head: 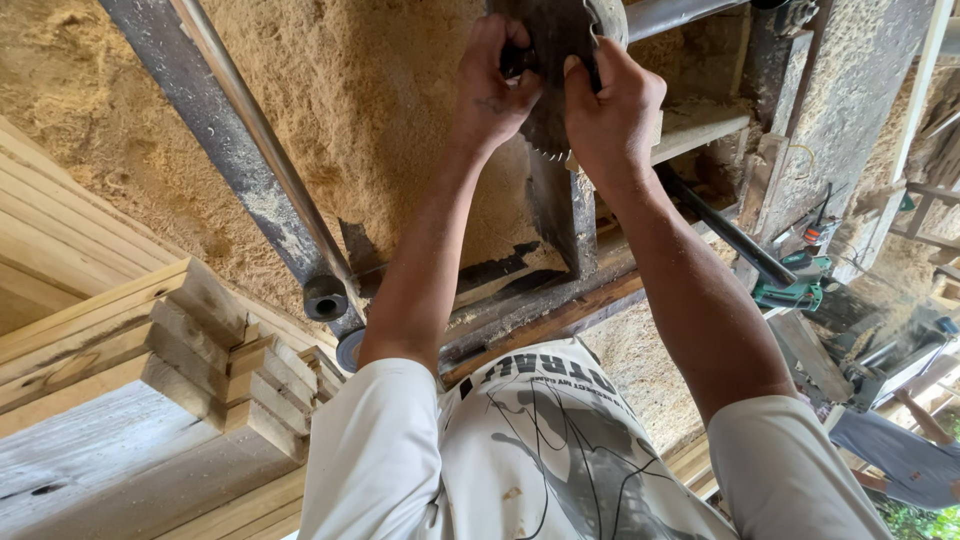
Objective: The person replaces a saw blade on a woodworking machine. The person removes the old blade, sets it aside, and then installs a new blade using a hammer to secure it.
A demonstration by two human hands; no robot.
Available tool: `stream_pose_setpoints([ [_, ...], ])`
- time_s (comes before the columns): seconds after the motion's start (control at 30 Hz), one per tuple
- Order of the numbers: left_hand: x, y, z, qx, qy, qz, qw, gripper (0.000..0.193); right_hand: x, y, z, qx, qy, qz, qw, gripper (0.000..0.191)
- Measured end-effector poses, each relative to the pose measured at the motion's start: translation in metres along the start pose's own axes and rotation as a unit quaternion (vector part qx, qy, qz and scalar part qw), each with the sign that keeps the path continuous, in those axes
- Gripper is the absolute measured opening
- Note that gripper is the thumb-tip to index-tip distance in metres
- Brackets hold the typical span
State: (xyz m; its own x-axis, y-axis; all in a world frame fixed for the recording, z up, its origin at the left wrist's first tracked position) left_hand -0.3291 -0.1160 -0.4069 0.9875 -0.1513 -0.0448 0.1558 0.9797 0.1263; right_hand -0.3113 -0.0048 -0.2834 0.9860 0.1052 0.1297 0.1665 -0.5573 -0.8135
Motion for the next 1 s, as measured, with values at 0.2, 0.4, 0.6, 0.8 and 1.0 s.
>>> stream_pose_setpoints([
  [0.2, -0.002, -0.004, 0.009, -0.039, 0.048, -0.004, 0.998, 0.037, 0.000, 0.001, 0.001, -0.014, -0.023, 0.006, 1.000, 0.007],
  [0.4, 0.000, 0.000, -0.001, 0.014, 0.017, -0.018, 1.000, 0.040, 0.001, 0.002, 0.006, -0.029, -0.009, 0.006, 1.000, 0.007],
  [0.6, -0.001, -0.001, 0.000, -0.033, 0.042, -0.027, 0.998, 0.041, 0.004, 0.001, 0.000, -0.032, -0.015, 0.022, 0.999, 0.006],
  [0.8, 0.003, 0.000, -0.010, -0.029, -0.004, -0.031, 0.999, 0.040, 0.003, 0.003, 0.003, -0.039, -0.008, 0.016, 0.999, 0.007],
  [1.0, 0.001, 0.005, -0.021, -0.018, -0.034, -0.050, 0.998, 0.035, 0.004, 0.004, 0.005, -0.034, -0.018, 0.016, 0.999, 0.009],
])
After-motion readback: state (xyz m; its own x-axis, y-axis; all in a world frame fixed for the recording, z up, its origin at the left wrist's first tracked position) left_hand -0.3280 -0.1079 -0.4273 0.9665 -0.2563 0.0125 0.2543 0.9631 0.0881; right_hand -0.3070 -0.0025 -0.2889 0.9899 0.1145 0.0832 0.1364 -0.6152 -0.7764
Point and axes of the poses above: each hand's wrist, its own x-axis away from the middle knuckle, its own y-axis out of the palm, z = x × y, the point moved 10 cm from there along -x, towards the middle knuckle, and after that the axes turned 8 degrees about -z, right-handed, at the moved point
